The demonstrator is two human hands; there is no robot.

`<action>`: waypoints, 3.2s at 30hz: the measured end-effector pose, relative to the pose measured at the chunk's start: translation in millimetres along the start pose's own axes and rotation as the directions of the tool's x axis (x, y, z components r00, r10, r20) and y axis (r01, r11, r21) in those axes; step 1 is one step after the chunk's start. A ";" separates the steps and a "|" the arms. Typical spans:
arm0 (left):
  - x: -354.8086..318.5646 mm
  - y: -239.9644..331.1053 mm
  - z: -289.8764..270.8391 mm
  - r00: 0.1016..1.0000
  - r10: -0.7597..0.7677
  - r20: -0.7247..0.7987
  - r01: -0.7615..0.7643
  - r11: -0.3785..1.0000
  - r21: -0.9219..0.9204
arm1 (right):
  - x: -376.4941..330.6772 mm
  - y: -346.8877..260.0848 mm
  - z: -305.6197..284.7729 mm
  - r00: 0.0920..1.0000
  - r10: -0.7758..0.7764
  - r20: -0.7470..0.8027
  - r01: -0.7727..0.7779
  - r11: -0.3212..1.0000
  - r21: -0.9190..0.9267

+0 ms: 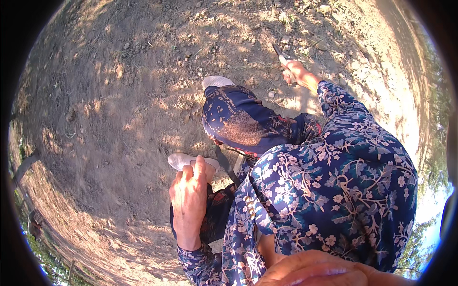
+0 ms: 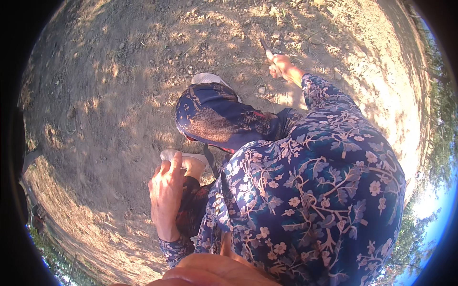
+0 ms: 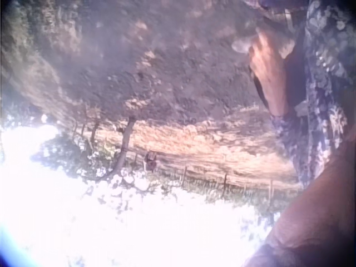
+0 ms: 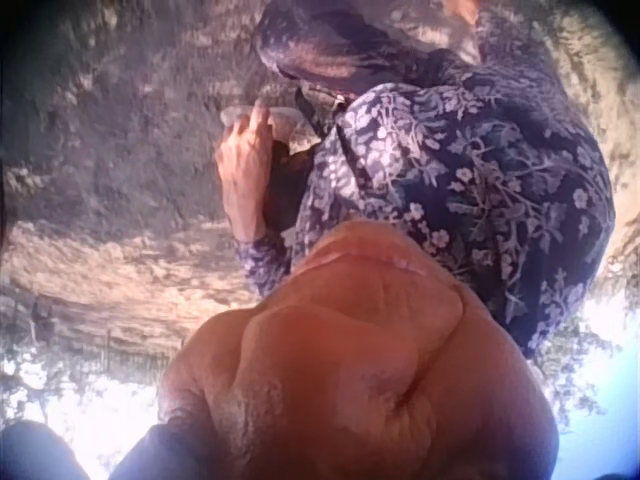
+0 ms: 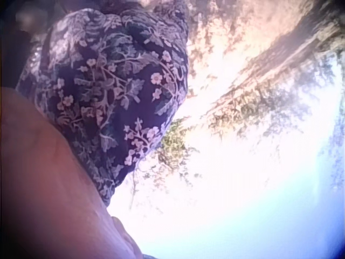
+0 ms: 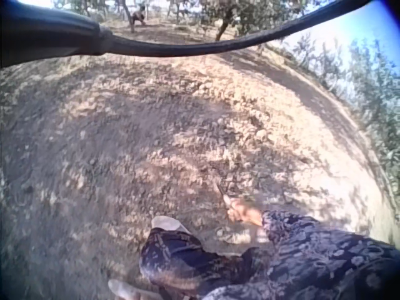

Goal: The person uses a hand scythe and their hands to scrape the soil and pull weeds around the base of a tree in an orchard, occasionally moving aside dirt and debris.

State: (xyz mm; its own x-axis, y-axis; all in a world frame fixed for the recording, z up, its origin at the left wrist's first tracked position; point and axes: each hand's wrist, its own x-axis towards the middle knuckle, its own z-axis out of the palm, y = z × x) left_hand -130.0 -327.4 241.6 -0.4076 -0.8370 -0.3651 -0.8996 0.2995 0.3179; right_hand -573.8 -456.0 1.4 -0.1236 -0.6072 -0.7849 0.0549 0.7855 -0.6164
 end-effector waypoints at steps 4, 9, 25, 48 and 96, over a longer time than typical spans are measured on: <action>-3.9 2.0 -1.0 1.000 -0.005 0.007 0.005 1.000 0.006 | -63.9 47.3 -28.7 0.995 0.103 0.015 -0.101 0.989 -0.106; -3.9 1.7 5.9 0.999 -0.029 0.019 0.028 0.999 0.039 | -114.3 77.8 -66.2 0.990 0.144 -0.007 -0.139 0.937 -0.319; -10.8 -7.9 12.9 0.995 -0.097 -0.031 0.099 0.993 0.072 | 22.7 -12.5 106.7 0.924 -0.128 0.360 0.193 0.970 -0.150; -33.8 -22.3 32.3 0.975 -0.175 -0.136 0.175 0.985 -0.009 | -32.9 5.4 118.9 0.541 -0.390 0.745 0.841 0.262 -0.473; -27.8 -62.0 161.4 0.554 -0.831 -0.055 -0.719 -0.444 -0.534 | -157.9 -31.2 295.7 0.090 0.104 0.990 0.972 0.207 -0.111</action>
State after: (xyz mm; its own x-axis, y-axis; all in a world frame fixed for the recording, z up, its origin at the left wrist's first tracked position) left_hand -88.2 -248.8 90.8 0.5300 -0.7376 -0.4184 0.7767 0.2242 0.5886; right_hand -263.0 -419.9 125.7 0.9759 -0.0912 -0.1984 -0.2183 -0.4142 -0.8836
